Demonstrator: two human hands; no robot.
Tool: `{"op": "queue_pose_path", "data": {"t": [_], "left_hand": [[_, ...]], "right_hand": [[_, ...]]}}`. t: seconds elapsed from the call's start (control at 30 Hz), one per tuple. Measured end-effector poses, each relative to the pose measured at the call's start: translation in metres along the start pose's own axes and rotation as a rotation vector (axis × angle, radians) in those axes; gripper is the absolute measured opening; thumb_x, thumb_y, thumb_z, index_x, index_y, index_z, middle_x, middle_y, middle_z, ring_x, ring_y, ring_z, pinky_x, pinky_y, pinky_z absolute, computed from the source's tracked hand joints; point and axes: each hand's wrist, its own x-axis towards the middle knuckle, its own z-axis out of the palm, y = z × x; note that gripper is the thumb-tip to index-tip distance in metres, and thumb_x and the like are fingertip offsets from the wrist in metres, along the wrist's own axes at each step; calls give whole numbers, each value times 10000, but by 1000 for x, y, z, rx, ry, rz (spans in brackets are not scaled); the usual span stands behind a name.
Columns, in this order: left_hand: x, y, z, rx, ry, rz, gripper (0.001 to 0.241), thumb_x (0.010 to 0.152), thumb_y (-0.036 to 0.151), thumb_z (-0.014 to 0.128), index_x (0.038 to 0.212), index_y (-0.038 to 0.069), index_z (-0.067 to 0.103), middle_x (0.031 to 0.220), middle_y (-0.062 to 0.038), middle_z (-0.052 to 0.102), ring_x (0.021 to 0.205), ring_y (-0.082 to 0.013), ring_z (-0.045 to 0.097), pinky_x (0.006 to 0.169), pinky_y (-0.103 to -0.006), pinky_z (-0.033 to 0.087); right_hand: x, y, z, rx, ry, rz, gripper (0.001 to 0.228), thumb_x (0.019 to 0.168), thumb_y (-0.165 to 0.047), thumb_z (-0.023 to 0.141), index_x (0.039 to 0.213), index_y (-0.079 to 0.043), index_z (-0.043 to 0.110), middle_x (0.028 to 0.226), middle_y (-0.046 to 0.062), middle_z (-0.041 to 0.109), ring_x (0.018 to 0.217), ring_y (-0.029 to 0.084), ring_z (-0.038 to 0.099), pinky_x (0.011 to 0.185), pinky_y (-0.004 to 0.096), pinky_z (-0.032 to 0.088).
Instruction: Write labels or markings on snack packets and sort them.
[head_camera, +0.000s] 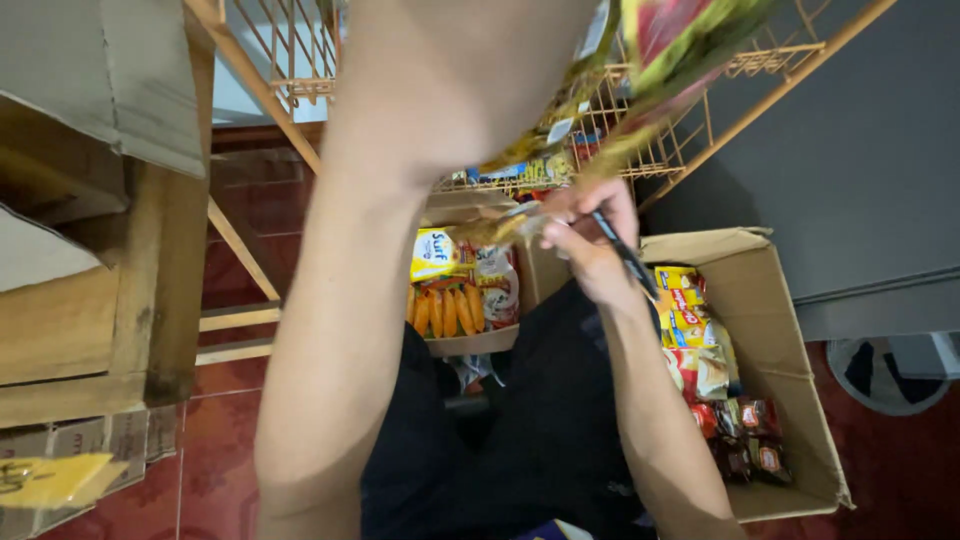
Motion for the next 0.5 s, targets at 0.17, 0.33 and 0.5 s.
{"op": "queue_pose_path", "data": {"t": [0.17,0.33,0.5], "left_hand": [[-20,-27,-5,-325,108,-98,128,1112,16,712,1205,22,624,1050,-121,660,972,-196,640,868,-355,525],[-65,-39,11,-569,211,-239,605,1025,-24,719,1462,125,326,1291,-153,635,1193,-247,639,1048,-416,544],[-185,-135,32,-820,553,-761,995,816,-112,608,1630,177,114,1480,-106,552,1368,-269,558,1137,-437,475]], "right_hand": [[-17,0,-1,-39,54,46,378,898,48,744,1062,-91,433,1000,108,625,847,210,679,714,337,597],[-66,67,-32,-168,105,275,327,905,89,734,997,-59,457,863,133,668,759,214,700,689,336,601],[-66,46,-4,-207,230,551,389,808,145,627,1105,-101,575,916,56,681,739,146,648,685,291,545]]}}
